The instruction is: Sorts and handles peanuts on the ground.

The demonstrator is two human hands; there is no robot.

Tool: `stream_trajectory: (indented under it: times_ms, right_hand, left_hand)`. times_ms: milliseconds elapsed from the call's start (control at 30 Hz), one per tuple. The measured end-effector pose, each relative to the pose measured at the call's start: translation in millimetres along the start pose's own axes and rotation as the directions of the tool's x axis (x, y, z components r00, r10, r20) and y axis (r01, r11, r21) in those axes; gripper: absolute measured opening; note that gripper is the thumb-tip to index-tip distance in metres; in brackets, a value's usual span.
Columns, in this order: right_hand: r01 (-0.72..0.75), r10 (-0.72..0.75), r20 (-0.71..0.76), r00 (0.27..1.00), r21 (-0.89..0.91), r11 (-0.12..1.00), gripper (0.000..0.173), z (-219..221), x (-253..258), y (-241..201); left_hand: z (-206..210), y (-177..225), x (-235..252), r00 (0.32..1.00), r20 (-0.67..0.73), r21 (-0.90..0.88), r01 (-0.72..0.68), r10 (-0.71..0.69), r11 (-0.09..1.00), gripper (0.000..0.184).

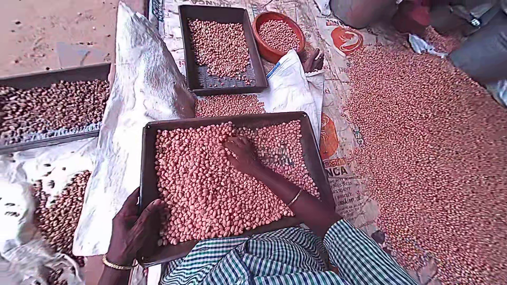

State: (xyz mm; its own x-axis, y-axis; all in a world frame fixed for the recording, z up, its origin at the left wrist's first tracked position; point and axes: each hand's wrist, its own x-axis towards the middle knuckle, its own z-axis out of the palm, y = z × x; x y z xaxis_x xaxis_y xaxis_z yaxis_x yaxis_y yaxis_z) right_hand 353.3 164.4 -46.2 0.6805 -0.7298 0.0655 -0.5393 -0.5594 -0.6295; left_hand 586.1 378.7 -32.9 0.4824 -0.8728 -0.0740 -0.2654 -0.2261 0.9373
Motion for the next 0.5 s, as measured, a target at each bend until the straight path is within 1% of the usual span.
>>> stream_trajectory:
  times_ms: [33,67,100,133,167,200,233,267,300,333,367,400,433,467,500]
  right_hand:
    - [0.030,-0.035,0.094,0.995,0.056,0.998,0.035,0.2,-10.2,-15.8]
    - [0.098,-0.110,0.135,0.985,0.093,0.991,0.034,-1.0,-27.3,-25.1]
    - [0.180,-0.195,0.148,0.970,0.107,0.978,0.031,-4.1,-48.5,-28.7]
    - [0.244,-0.254,0.146,0.956,0.081,0.966,0.026,-9.5,-71.5,-27.3]
    - [0.266,-0.267,0.144,0.953,0.027,0.964,0.023,-17.4,-93.6,-21.6]
    - [0.243,-0.234,0.126,0.964,-0.057,0.968,0.020,-26.5,-112.8,-12.0]
    - [0.177,-0.162,0.109,0.981,-0.149,0.973,0.019,-38.2,-127.1,-0.1]
    - [0.075,-0.055,0.092,0.994,-0.230,0.970,0.022,-51.7,-135.2,12.7]
    - [-0.053,0.078,0.078,0.994,-0.284,0.957,0.026,-65.4,-135.6,25.8]
    - [-0.163,0.183,0.040,0.982,-0.301,0.940,0.032,-75.9,-128.2,39.5]
    - [-0.244,0.253,-0.010,0.967,-0.296,0.923,0.039,-81.1,-115.4,52.7]
    - [-0.283,0.276,-0.064,0.959,-0.278,0.918,0.042,-81.2,-97.7,64.5]
    - [-0.279,0.255,-0.123,0.959,-0.258,0.925,0.042,-76.5,-77.5,72.8]
    - [-0.254,0.218,-0.163,0.962,-0.244,0.936,0.041,-67.9,-56.0,77.1]
    - [-0.217,0.180,-0.174,0.968,-0.227,0.950,0.042,-57.2,-35.5,75.2]
  left_hand:
    - [0.0,1.0,-0.1,1.000,-0.005,0.004,-0.002,0.002,1.000,0.056]
    - [0.3,2.7,-0.3,1.000,-0.010,0.014,-0.001,0.001,1.000,0.055]
    - [0.6,3.7,-0.4,1.000,-0.011,0.020,0.002,-0.002,1.000,0.055]
    - [1.2,3.3,-0.3,1.000,-0.009,0.016,-0.001,0.001,1.000,0.056]
    - [1.6,1.9,-0.1,1.000,-0.003,0.006,-0.005,0.005,1.000,0.058]
    - [2.0,0.7,0.4,1.000,0.002,0.000,-0.009,0.009,1.000,0.061]
    - [3.0,0.6,1.1,1.000,0.005,0.000,-0.007,0.007,1.000,0.063]
    - [4.3,1.1,1.5,1.000,0.009,0.006,-0.005,0.005,1.000,0.062]
    - [5.3,1.4,2.1,1.000,0.011,0.013,-0.006,0.006,1.000,0.062]
    - [5.8,1.2,3.2,1.000,0.017,0.017,-0.012,0.011,1.000,0.061]
    - [5.1,0.9,4.1,1.000,0.026,0.021,-0.018,0.017,1.000,0.061]
    - [4.5,-0.5,4.7,0.999,0.028,0.018,-0.024,0.024,1.000,0.061]
    - [4.3,-1.9,4.9,1.000,0.022,0.011,-0.023,0.022,1.000,0.061]
    - [4.2,-2.0,4.5,1.000,0.016,0.004,-0.022,0.022,1.000,0.061]
    - [3.3,-2.2,3.6,1.000,0.013,0.001,-0.023,0.023,1.000,0.061]
